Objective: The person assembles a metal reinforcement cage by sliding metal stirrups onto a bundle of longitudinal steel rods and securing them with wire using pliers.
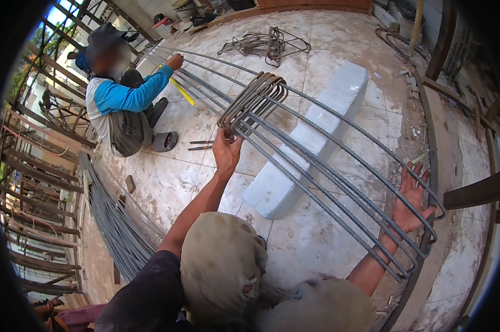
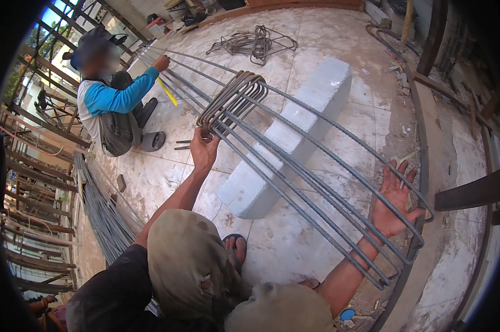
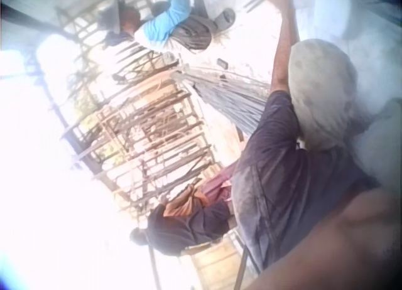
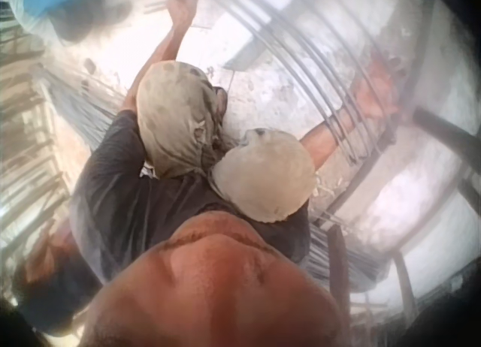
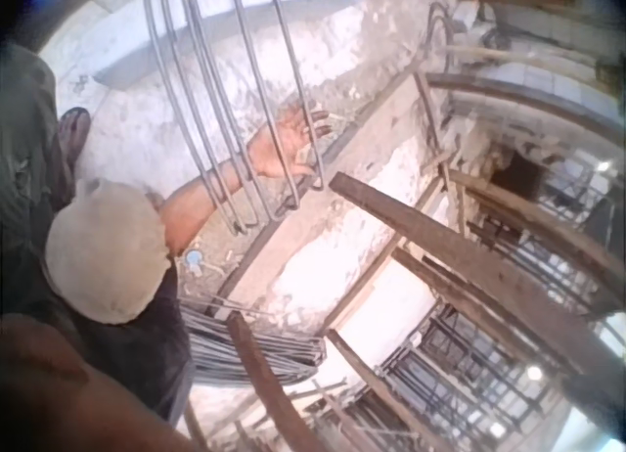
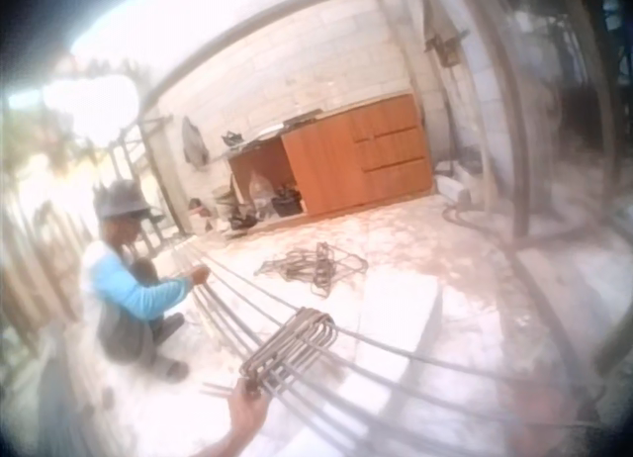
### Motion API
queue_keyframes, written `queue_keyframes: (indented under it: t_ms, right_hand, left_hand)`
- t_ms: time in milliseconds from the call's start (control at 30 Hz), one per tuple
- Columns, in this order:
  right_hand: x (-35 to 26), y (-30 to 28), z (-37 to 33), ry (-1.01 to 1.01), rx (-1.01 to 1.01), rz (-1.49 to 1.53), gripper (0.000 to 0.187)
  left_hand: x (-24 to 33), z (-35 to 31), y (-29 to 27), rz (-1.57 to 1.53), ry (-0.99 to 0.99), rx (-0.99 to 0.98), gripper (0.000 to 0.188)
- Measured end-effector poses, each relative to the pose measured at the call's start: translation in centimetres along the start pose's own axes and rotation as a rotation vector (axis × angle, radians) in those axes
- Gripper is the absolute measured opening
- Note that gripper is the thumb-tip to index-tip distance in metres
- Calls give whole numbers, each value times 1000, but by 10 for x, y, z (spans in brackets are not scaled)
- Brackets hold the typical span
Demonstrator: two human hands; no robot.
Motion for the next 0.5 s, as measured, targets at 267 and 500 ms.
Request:
queue_keyframes:
  t_ms: [267, 500]
  right_hand:
    - [2, -13, 4, 59, -187, 31, 106]
    - [-5, -6, 5, 14, -53, 32, 107]
  left_hand:
    - [-24, -6, -19, 116, 5, -116, 27]
    - [61, 54, 5, 197, 331, -119, 44]
Point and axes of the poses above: each hand's wrist, its own z-axis towards the middle knuckle, its own y-axis out of the palm, x = y × z, the point moved 2 cm from there along z, towards the middle knuckle, and after that the axes turned 9 degrees about x, right-handed, at the moved point
